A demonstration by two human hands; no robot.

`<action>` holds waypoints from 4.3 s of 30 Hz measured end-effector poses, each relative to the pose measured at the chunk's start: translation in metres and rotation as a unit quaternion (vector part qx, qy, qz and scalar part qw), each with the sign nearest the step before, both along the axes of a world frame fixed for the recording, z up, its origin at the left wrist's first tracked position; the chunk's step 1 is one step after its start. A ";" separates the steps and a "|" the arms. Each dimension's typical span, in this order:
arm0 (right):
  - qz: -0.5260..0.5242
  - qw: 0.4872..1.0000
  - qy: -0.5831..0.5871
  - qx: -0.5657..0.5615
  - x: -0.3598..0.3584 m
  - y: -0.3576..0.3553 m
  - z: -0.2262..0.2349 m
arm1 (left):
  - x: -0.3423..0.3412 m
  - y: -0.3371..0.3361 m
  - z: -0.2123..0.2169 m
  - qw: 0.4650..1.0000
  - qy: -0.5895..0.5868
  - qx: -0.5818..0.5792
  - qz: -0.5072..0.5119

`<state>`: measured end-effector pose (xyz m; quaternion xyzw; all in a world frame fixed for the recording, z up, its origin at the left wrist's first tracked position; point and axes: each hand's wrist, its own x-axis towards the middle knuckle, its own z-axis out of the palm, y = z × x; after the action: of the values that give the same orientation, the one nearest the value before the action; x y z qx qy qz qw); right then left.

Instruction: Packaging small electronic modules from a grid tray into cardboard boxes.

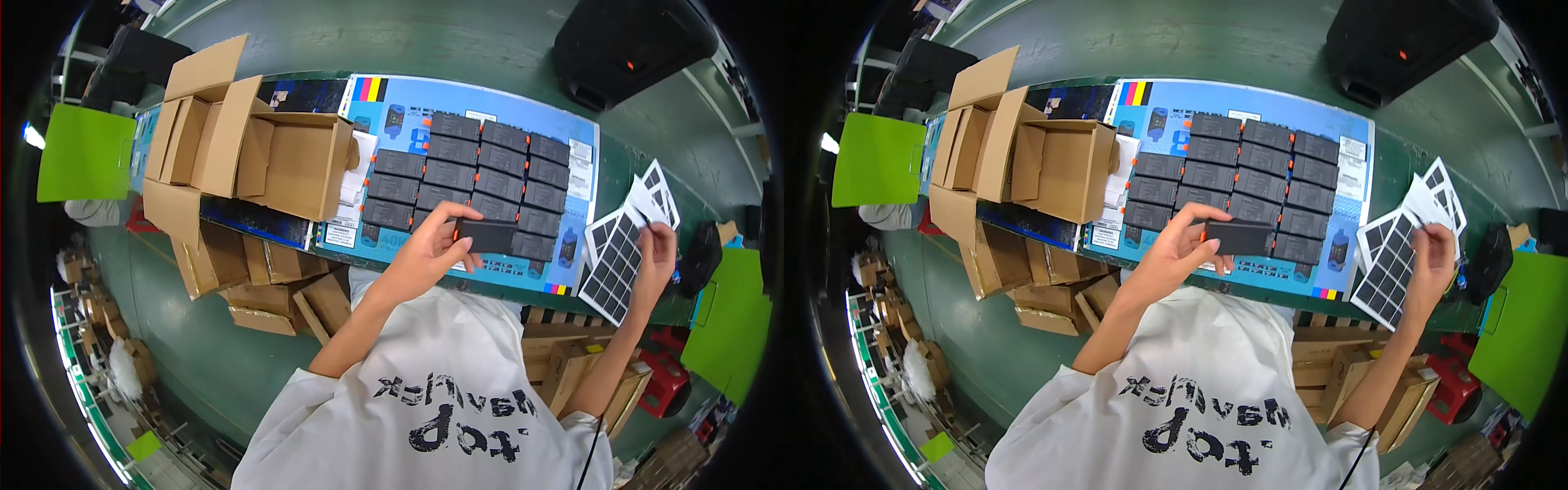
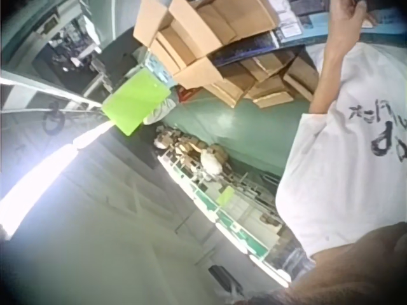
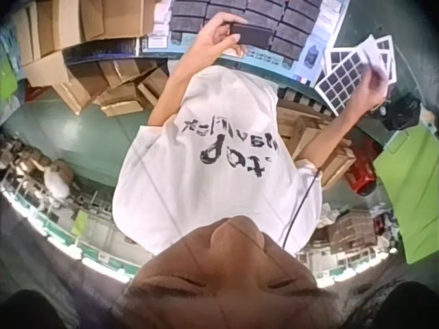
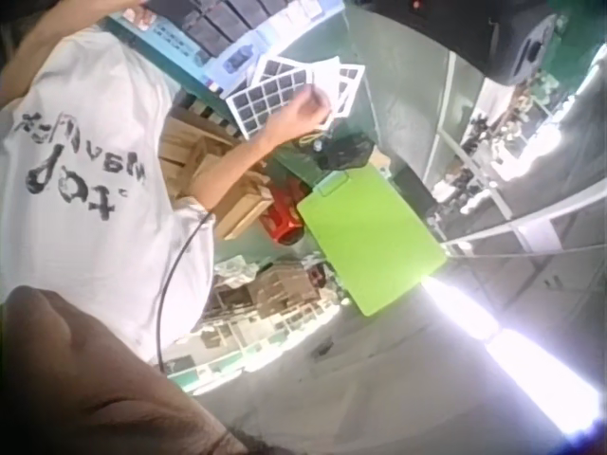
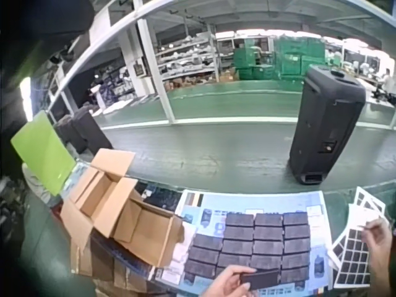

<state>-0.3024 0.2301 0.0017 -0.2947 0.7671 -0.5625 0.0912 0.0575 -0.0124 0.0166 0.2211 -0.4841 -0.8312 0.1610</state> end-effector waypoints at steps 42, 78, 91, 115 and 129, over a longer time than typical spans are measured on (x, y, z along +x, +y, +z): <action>0.248 0.931 -0.253 0.091 0.172 -0.099 0.071 | -0.006 0.007 0.021 0.996 -0.032 -0.026 -0.080; 0.228 0.952 -0.184 0.087 0.181 -0.101 0.057 | -0.011 0.012 0.023 0.996 -0.052 -0.033 -0.058; 0.179 0.966 -0.158 0.100 0.182 -0.095 0.065 | -0.014 0.026 0.028 0.998 -0.018 -0.050 0.027; -0.046 0.977 -0.193 0.080 -0.013 -0.129 -0.059 | -0.019 0.058 0.173 0.686 0.427 -0.439 0.391; -0.098 0.985 -0.002 0.143 -0.004 -0.140 -0.085 | -0.022 0.053 0.174 0.667 0.441 -0.452 0.395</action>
<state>-0.3061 0.0904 -0.0837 -0.2006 0.8646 -0.4540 0.0782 0.0356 0.0406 0.1906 -0.1007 -0.5406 -0.3699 0.7489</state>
